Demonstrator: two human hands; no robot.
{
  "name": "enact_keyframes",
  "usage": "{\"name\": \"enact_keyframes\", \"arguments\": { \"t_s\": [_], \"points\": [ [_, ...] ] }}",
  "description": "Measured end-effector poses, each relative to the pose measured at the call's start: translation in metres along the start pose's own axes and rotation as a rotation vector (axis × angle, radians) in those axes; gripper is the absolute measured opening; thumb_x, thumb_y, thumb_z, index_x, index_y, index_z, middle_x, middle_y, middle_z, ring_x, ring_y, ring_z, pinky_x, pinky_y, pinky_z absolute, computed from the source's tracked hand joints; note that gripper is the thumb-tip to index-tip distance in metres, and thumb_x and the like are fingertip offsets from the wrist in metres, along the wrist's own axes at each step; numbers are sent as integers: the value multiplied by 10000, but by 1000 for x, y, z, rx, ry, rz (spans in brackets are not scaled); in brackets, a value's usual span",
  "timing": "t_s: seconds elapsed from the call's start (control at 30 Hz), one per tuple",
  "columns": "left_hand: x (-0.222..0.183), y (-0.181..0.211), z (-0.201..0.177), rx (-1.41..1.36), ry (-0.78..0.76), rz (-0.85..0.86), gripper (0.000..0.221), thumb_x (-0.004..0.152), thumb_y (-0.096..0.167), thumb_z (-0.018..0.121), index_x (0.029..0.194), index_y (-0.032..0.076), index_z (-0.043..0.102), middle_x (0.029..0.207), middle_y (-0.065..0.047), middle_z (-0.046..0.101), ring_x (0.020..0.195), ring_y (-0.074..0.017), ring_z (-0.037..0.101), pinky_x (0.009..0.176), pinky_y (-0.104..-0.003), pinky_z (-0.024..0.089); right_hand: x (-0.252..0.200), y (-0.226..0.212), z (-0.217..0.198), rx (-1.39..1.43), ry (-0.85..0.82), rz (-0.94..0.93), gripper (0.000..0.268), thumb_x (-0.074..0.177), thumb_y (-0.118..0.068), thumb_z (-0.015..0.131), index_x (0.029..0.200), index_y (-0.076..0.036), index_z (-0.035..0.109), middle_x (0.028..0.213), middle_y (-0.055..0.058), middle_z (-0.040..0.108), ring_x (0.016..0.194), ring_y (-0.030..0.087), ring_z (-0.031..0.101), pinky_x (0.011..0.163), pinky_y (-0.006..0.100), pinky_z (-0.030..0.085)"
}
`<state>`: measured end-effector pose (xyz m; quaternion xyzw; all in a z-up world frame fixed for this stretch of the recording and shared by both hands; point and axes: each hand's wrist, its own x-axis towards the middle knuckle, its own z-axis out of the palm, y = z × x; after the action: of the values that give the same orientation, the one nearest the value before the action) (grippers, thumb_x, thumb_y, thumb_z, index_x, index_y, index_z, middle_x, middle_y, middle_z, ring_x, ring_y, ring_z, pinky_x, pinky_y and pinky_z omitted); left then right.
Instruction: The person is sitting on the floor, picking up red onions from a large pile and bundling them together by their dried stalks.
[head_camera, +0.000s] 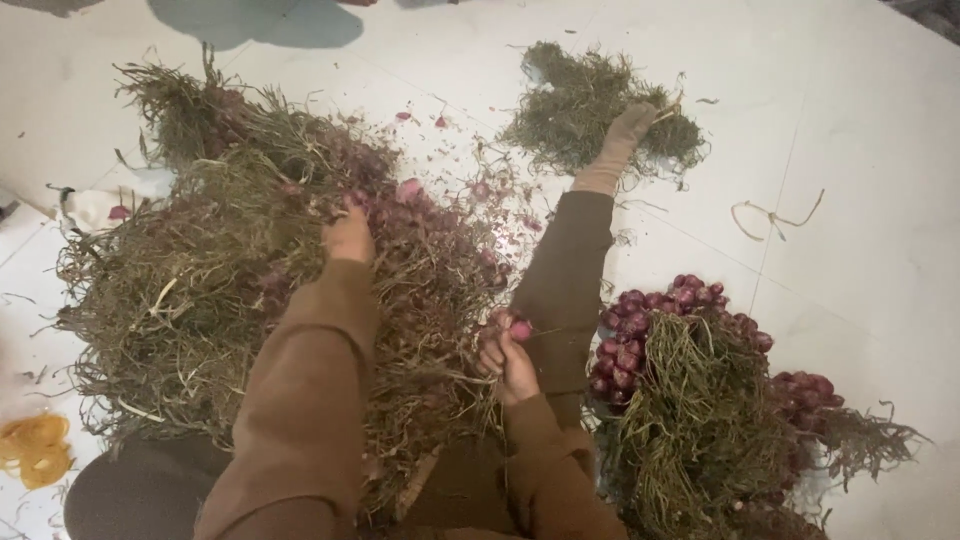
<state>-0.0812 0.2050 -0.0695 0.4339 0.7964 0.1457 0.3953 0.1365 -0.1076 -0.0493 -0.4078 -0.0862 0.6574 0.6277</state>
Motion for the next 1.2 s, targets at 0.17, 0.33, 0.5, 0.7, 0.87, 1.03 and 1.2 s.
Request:
{"name": "enact_keyframes", "arguments": {
  "t_s": [0.17,0.33,0.5,0.7,0.87,1.03,1.2],
  "points": [
    [-31,-54,-22,657,218,1091,99,935,225,560,1031,223,587,980,16,699,1002,-182,673,893,-427,478,12,18,-52,-156,-59,199,467,991,-570,586,980,-104,616,613,-54,319,442,86,267,293,232,274],
    [-100,-85,-74,232,144,1202,454,808,38,642,1187,287,668,1180,48,721,1203,-178,610,1076,-417,430,-19,6,4,-245,-137,257,432,984,-515,611,1017,-85,635,769,76,560,550,164,517,305,220,387],
    [-178,-63,-101,-394,43,1146,465,852,-141,434,1070,152,721,1064,-117,726,1022,-339,688,952,-454,537,-47,-15,59,-173,-242,317,409,1026,-474,582,891,-88,577,631,6,401,433,98,367,288,185,322],
    [-208,-82,-68,254,-332,974,457,887,50,542,1310,214,486,1014,-181,750,941,-409,724,835,-521,575,-59,-15,76,-11,-356,327,365,1045,-514,497,942,-165,520,610,-76,262,434,28,254,275,135,266],
    [-238,-100,-48,-59,-586,992,320,856,-46,554,1125,127,566,1025,-232,745,991,-497,682,866,-573,540,-54,-15,27,-219,-125,191,394,1003,-514,586,854,-159,506,650,-22,367,460,76,312,309,165,246],
    [-308,-28,-89,-102,-772,533,239,987,194,444,1172,113,571,1034,-141,727,950,-297,698,892,-402,565,-68,28,21,-162,-138,413,482,976,-642,570,851,-183,496,697,-23,421,487,62,324,343,168,244],
    [-345,-16,-83,281,-870,204,586,1011,583,276,1150,150,646,955,-48,682,799,-129,704,735,-200,606,-68,34,13,303,-105,344,224,1037,-279,535,1184,-153,647,813,-3,582,531,70,481,426,213,386]
  ]
}}
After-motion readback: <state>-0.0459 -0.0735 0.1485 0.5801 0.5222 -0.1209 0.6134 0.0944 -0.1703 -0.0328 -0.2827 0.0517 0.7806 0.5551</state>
